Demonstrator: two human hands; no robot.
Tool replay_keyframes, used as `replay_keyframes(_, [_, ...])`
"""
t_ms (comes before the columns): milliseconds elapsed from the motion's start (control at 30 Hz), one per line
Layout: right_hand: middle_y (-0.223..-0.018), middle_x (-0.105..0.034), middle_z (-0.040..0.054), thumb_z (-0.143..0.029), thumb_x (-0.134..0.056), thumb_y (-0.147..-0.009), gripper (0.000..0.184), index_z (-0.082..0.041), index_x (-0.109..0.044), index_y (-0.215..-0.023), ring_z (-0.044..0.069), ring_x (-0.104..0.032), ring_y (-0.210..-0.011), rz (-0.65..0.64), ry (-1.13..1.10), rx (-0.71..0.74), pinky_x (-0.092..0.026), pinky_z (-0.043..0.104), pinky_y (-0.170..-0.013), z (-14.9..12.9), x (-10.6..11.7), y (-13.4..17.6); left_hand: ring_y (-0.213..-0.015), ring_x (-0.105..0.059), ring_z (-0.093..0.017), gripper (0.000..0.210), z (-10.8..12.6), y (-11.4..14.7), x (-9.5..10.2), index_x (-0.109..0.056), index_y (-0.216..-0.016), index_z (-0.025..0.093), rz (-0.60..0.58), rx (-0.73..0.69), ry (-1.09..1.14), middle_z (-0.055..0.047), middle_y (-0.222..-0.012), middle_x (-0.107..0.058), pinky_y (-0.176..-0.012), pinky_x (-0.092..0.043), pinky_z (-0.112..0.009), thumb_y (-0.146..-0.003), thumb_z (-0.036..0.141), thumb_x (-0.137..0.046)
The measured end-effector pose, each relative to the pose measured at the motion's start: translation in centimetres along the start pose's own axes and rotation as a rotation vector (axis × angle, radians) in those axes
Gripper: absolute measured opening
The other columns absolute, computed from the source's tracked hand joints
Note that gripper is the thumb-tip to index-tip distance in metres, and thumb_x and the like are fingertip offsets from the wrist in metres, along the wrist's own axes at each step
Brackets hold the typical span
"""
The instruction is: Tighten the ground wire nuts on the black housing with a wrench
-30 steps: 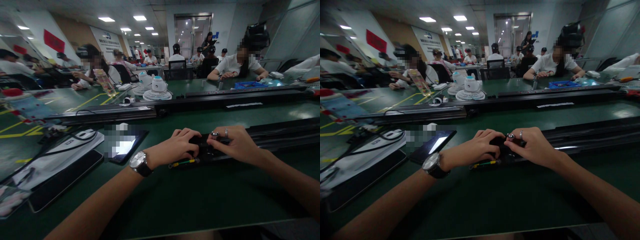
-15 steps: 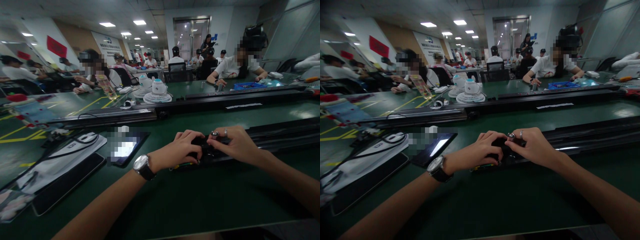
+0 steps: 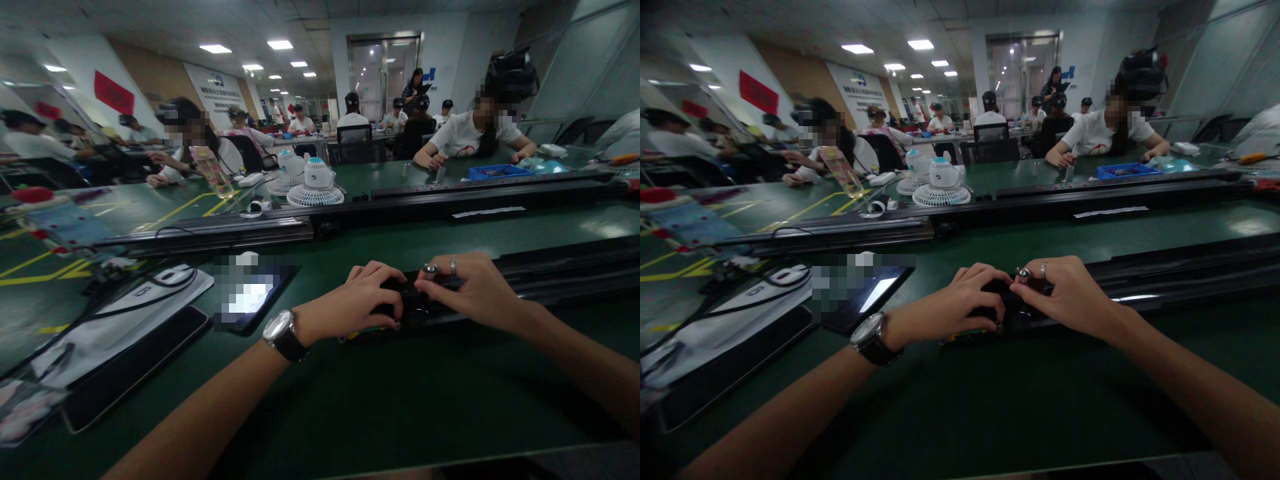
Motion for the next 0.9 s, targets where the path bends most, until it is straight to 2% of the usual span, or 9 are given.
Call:
replay_keyframes(700, [-0.076, -0.074, 0.0010, -0.033, -0.066, -0.097, 0.018, -0.019, -0.073, -0.087, 0.015, -0.068, -0.065, -0.005, 0.020, 0.011, -0.048, 0.027, -0.060, -0.11, -0.03, 0.11, -0.137, -0.040, -0.030, 0.009, -0.05, 0.08, -0.02, -0.072, -0.102, 0.027, 0.023, -0.014, 0.008, -0.006, -0.144, -0.051, -0.111, -0.035, -0.052, -0.093, 0.026, -0.071])
replay_keyframes(900, [-0.075, -0.073, 0.0008, -0.032, -0.066, -0.097, 0.017, -0.019, -0.072, -0.087, 0.015, -0.068, -0.066, 0.003, 0.023, 0.021, -0.048, 0.027, -0.061, -0.23, -0.07, 0.14, -0.137, -0.040, -0.031, 0.010, 0.09, 0.02, -0.15, -0.071, -0.104, 0.027, -0.003, -0.004, -0.013, -0.006, -0.144, -0.050, -0.111, -0.035, -0.052, -0.094, 0.028, -0.071])
Point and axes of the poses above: each hand's wrist, its own y-axis away from the middle knuckle, its own x-axis out of the back of the hand, z = x × y, the point moved 8 cm from there along -y, towards the middle knuckle
